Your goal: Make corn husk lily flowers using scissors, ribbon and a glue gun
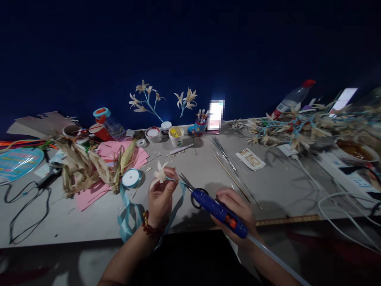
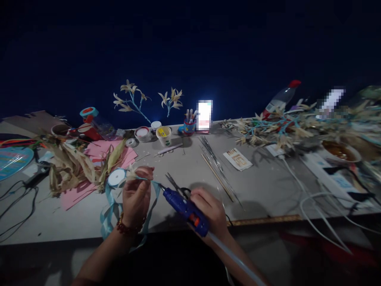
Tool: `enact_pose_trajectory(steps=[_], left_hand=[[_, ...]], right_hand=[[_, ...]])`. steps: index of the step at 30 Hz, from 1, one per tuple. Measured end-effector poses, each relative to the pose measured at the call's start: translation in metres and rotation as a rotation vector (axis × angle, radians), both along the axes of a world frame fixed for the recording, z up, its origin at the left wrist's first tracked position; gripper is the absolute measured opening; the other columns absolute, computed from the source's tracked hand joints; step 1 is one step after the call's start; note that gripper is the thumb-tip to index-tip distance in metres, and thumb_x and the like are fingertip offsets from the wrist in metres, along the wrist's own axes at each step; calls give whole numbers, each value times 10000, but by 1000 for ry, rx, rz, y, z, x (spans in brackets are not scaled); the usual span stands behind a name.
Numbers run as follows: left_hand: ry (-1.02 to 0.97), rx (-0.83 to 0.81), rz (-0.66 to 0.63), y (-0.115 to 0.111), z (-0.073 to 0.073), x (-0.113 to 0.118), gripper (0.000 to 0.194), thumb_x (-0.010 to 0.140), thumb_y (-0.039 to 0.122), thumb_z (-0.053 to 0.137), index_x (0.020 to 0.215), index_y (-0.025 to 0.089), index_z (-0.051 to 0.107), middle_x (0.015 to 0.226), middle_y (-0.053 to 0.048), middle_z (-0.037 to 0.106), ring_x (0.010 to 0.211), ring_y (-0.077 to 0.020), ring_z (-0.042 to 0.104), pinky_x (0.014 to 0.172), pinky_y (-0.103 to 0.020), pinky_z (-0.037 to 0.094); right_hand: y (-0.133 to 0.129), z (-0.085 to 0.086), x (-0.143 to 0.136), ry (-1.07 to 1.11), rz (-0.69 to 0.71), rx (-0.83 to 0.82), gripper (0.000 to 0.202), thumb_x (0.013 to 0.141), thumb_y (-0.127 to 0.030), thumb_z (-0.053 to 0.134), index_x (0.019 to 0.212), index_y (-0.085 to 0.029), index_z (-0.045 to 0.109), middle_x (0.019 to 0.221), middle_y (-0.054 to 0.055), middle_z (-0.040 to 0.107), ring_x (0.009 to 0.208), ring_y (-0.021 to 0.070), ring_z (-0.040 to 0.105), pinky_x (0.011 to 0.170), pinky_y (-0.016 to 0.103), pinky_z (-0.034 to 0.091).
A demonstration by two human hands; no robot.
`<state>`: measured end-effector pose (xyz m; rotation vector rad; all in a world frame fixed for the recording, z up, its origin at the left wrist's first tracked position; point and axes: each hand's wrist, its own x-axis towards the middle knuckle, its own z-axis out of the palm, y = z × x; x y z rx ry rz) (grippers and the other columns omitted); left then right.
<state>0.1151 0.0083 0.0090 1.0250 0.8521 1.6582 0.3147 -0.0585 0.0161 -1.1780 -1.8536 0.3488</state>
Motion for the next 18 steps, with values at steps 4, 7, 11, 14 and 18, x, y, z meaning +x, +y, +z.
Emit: enact_pose_trajectory(steps=[4,7,11,14,18], left_hand=[[-35,30,35,0,-1,0,132,717,262,811,728,198,696,784,-14,633,805,-158,606,845,-329,523],[-49,48,34,1,0,1,131,717,265,813,739,199,702,779,-8,635,796,-154,610,882,-353,519],[-73,60,24,1,1,1,103,729,234,806,749,214,707,799,4,649,788,-138,616,899,-350,515],[-72,54,28,0,2,1,103,729,233,806,753,212,708,803,-3,633,814,-145,608,838,-321,530],[-69,32,36,0,4,2,142,715,282,823,734,208,704,806,-11,623,829,-152,601,843,-330,531]], right_hand=[[-1,1,-1,19,-16,3,154,881,-360,588,877,-206,591,880,92,623,775,229,630,661,332,512],[-1,1,-1,19,-29,9,150,878,-359,594,864,-209,597,866,85,627,766,227,633,667,329,515],[-2,-1,0,5,-27,13,133,882,-344,602,889,-211,593,887,90,628,799,233,640,682,329,520],[-2,-2,1,2,-26,11,156,884,-362,591,893,-207,589,886,93,625,778,231,635,666,329,517],[-2,-2,1,15,-26,3,141,869,-349,602,882,-209,593,870,84,627,768,226,633,663,322,516]])
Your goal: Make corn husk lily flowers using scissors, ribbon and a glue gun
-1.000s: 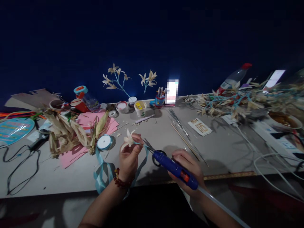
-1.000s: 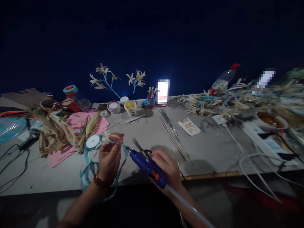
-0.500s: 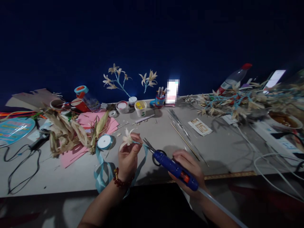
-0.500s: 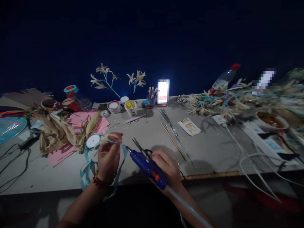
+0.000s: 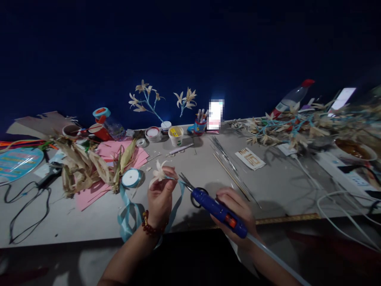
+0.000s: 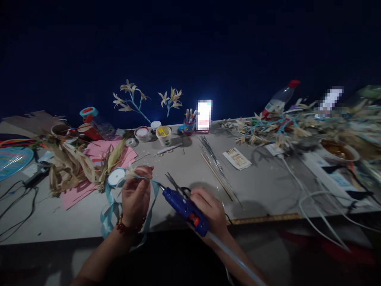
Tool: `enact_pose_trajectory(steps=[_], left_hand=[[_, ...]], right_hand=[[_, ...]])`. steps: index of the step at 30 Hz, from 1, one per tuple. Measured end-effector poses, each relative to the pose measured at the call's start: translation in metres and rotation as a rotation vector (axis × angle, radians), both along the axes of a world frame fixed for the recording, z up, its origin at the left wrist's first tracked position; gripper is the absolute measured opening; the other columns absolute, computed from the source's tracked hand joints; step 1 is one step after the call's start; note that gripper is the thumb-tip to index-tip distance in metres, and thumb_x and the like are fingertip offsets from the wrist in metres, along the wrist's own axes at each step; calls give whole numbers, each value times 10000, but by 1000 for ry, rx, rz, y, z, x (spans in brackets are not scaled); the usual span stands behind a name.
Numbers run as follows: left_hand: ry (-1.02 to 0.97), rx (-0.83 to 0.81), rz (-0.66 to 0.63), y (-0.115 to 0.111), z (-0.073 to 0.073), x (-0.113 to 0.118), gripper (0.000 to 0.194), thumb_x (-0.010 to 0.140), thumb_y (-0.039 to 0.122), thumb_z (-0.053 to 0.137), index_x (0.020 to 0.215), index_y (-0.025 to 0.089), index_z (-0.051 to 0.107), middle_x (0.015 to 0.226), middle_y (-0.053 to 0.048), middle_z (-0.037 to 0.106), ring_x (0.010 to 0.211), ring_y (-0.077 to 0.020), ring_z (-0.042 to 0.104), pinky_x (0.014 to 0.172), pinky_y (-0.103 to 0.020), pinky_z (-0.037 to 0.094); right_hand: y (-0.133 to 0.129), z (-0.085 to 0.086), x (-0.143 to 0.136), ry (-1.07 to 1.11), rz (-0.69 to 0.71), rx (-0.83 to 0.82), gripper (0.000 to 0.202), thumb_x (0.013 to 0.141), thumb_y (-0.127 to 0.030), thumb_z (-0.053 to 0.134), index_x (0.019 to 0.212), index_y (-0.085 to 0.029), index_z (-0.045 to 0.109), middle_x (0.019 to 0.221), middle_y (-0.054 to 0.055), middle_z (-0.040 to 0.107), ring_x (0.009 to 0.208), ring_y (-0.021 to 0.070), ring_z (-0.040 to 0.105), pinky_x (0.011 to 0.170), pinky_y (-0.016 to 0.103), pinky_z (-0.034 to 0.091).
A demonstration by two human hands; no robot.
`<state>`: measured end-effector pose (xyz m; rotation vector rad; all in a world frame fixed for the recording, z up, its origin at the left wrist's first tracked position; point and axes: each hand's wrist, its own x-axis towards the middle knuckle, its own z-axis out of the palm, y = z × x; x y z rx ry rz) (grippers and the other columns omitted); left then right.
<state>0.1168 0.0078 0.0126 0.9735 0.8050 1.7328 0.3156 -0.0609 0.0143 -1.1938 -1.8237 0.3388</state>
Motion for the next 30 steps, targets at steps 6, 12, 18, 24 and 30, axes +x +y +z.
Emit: enact_pose_trajectory(steps=[6,12,18,24,30], left_hand=[[-39,25,9,1,5,3,155,680,269,847,726,240,702,776,17,628,806,-137,604,968,-394,484],[-38,42,-28,0,2,2,101,722,239,816,753,235,720,802,6,638,834,-145,608,911,-350,504],[-9,68,-75,-2,2,1,33,790,212,757,805,232,736,806,0,636,840,-136,600,966,-339,465],[-12,18,-64,-3,1,3,82,754,248,793,783,211,726,799,-3,635,807,-140,599,969,-359,469],[-47,6,-96,-5,0,4,59,776,204,770,806,219,721,868,-6,623,836,-133,591,833,-276,495]], right_hand=[[-1,1,-1,-11,-19,11,117,875,-330,599,887,-215,583,881,77,619,771,217,633,660,318,517],[1,2,-2,5,-20,37,150,866,-346,612,923,-210,581,894,83,625,773,220,634,659,321,519],[3,4,-3,70,-14,41,149,855,-348,618,891,-213,567,887,81,605,784,221,626,669,329,520],[2,9,-6,-8,15,32,133,863,-332,607,898,-207,575,889,85,627,788,221,636,665,315,517],[6,11,-7,96,4,87,127,838,-273,633,932,-220,567,912,68,602,800,216,622,688,316,506]])
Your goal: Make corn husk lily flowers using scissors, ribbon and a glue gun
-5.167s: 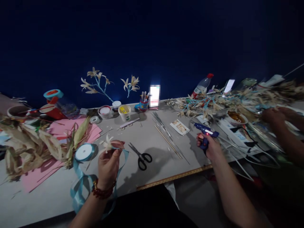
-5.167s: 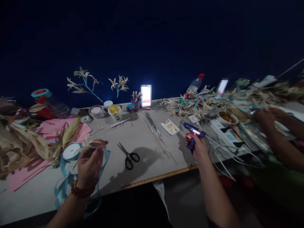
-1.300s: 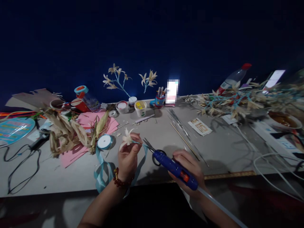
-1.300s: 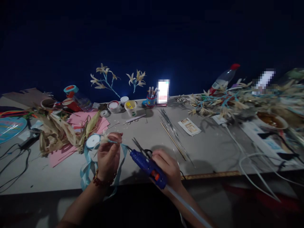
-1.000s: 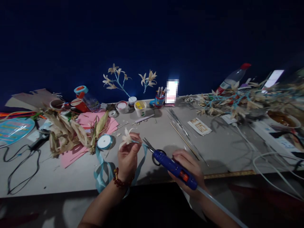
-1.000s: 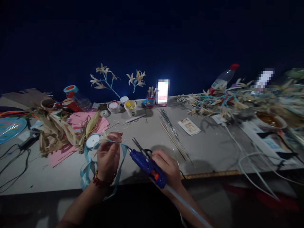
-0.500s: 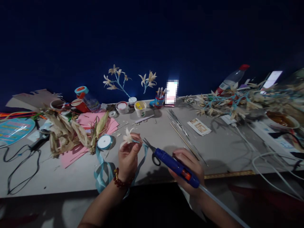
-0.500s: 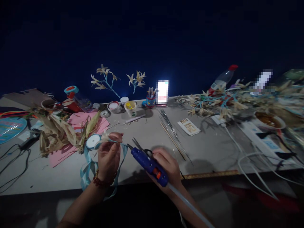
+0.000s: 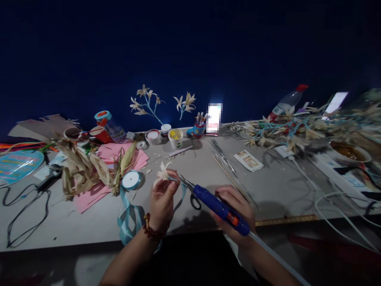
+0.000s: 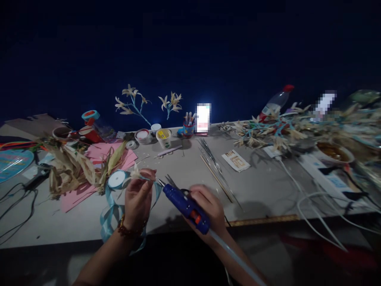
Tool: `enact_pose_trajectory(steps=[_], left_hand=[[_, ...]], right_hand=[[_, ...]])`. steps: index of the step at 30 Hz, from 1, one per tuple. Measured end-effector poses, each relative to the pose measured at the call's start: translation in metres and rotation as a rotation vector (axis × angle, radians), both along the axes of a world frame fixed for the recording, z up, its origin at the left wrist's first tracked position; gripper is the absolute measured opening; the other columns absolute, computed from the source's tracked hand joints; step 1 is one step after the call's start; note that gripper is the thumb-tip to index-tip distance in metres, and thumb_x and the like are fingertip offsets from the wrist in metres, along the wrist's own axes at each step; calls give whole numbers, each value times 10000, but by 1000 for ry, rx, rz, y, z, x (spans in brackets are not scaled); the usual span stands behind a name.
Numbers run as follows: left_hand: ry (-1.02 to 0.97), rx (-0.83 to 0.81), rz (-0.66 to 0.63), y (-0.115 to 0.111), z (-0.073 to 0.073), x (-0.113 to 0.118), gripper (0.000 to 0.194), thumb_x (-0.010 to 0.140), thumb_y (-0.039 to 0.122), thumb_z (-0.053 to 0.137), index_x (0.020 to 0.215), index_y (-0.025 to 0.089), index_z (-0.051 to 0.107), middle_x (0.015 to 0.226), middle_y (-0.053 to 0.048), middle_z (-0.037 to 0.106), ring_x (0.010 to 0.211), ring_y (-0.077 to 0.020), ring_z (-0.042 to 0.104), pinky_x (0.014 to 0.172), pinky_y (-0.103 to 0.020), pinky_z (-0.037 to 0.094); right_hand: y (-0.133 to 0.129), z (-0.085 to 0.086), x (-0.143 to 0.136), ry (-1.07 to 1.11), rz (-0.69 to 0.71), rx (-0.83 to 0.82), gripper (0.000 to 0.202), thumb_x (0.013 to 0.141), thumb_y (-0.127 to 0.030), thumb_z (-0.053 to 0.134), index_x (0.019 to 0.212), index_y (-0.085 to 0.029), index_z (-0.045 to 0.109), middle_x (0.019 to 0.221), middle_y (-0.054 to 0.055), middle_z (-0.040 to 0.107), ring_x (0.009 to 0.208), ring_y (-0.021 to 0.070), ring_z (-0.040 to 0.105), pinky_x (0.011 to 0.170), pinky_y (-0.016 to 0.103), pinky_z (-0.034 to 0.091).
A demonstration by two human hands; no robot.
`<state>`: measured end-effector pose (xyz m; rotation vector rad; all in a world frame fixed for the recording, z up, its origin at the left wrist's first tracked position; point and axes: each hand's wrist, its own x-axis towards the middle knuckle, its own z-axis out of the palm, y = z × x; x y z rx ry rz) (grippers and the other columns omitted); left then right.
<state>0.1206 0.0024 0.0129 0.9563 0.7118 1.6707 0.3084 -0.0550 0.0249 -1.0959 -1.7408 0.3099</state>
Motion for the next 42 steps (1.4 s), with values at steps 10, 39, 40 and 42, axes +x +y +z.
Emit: enact_pose_trajectory(steps=[10,39,40,42], left_hand=[[29,-58,-22,3,-4,-1,72,787,241,757,806,187,713,839,-22,608,850,-143,570,848,-269,479],[9,-69,68,6,1,-15,139,722,254,818,763,174,712,843,-10,637,892,-134,599,1014,-294,449],[22,-76,61,5,0,-15,141,725,259,815,757,172,709,839,-12,638,889,-135,600,1017,-296,448],[46,-80,45,2,0,-14,150,728,276,813,746,171,706,817,-14,636,870,-139,603,1013,-308,455]], right_hand=[[5,-3,1,114,26,-57,81,834,-233,640,894,-228,586,912,57,601,805,211,616,686,314,516],[14,-47,84,-495,-598,-359,227,852,-299,581,1051,-226,663,1165,82,667,892,227,676,667,283,502],[18,-50,99,-559,-687,-410,251,868,-309,567,1088,-232,661,1186,72,664,872,219,675,642,278,488],[26,-54,127,-623,-763,-459,273,896,-281,530,1131,-212,650,1166,85,673,839,221,668,610,280,456]])
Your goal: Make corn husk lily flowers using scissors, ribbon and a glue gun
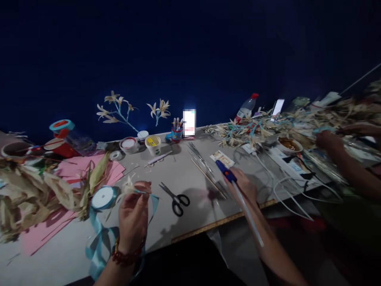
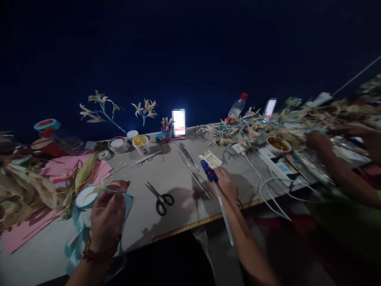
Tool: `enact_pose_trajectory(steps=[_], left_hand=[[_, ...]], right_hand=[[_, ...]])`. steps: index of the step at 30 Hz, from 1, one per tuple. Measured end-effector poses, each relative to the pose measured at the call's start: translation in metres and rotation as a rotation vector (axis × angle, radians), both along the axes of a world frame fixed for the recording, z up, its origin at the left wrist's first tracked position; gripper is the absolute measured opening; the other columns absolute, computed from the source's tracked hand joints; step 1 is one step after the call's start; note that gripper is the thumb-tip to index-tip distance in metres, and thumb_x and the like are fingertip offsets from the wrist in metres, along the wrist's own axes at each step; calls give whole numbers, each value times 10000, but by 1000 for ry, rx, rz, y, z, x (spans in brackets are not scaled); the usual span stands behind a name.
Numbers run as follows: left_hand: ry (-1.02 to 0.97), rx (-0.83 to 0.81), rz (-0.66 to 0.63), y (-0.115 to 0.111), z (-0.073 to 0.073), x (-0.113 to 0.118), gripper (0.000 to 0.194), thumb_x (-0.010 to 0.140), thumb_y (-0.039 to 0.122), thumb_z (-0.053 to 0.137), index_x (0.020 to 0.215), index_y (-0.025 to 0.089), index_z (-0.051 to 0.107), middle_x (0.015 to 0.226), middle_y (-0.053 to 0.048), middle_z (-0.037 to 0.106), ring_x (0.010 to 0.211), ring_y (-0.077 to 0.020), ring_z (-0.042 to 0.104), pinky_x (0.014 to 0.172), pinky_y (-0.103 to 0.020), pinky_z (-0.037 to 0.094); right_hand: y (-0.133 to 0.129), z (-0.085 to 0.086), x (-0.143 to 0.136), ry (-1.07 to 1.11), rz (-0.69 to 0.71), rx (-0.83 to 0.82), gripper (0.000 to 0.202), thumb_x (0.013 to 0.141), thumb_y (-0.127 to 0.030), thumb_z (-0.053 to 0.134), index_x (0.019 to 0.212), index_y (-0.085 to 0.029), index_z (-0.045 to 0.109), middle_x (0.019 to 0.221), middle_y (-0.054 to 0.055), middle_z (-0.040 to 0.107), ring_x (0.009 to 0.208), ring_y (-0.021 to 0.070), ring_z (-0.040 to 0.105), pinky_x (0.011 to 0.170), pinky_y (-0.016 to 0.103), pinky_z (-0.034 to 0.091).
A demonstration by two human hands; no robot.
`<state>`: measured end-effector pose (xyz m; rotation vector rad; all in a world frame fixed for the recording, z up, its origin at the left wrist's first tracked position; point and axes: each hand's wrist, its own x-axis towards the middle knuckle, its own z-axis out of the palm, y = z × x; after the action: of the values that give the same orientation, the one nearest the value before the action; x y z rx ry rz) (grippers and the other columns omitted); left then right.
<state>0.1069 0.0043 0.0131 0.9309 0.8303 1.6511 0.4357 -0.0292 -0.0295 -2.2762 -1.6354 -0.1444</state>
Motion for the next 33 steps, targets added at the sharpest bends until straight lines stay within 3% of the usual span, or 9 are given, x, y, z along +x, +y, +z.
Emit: enact_pose_trajectory(steps=[6,13,17,19,21,23,27,30,33], left_hand=[[0,4,-68,-3,1,3,167,701,287,829,716,177,705,802,-27,639,856,-156,605,989,-342,473],[-17,-8,-62,0,-6,3,157,714,292,818,739,174,718,834,-33,627,863,-156,592,968,-341,473],[-21,-6,-55,1,-7,4,124,741,273,794,755,189,705,836,-31,623,836,-152,583,891,-326,499],[2,8,-54,1,-7,6,90,769,257,769,783,194,705,839,-32,617,826,-152,580,861,-320,507],[26,44,-46,0,-6,9,69,791,252,749,802,198,708,825,-28,610,821,-151,579,848,-313,510],[44,74,-14,-2,-4,11,70,800,262,740,808,202,705,828,-28,617,834,-156,585,851,-315,513],[115,66,80,-5,-1,13,102,804,289,735,818,197,693,871,-34,640,867,-165,602,863,-316,520],[154,62,91,-9,1,12,95,820,279,720,805,194,681,847,-23,639,816,-145,607,795,-264,526],[151,19,84,-14,2,10,98,822,276,717,818,190,670,854,-27,638,724,-131,599,619,-212,511]], right_hand=[[18,-6,46,-120,-7,-120,367,880,-201,533,1239,-149,582,1178,160,647,727,242,648,527,310,402],[12,-22,73,-205,146,-241,459,834,-172,570,1284,-109,501,1226,191,609,954,312,652,758,391,493],[7,-5,73,-219,164,-145,354,821,-187,607,1168,-130,563,1171,250,627,1007,379,630,814,465,474],[2,13,42,-136,161,88,205,854,-256,595,1044,-182,586,1084,213,649,963,360,634,819,478,472],[-6,31,-11,148,293,330,100,884,-287,575,962,-226,562,1005,119,639,850,267,643,794,421,501],[-13,42,-74,443,483,510,98,856,-236,613,910,-251,533,906,56,604,838,237,625,767,384,520],[-17,45,-174,981,616,477,363,778,-210,695,1068,-280,489,1103,81,517,1027,274,584,861,434,541],[-12,45,-203,1270,671,428,440,780,-162,660,1142,-296,450,1234,87,455,1049,247,608,878,417,563],[-4,47,-212,1479,711,292,626,766,-110,610,1301,-313,356,1323,92,424,882,145,647,846,356,573]])
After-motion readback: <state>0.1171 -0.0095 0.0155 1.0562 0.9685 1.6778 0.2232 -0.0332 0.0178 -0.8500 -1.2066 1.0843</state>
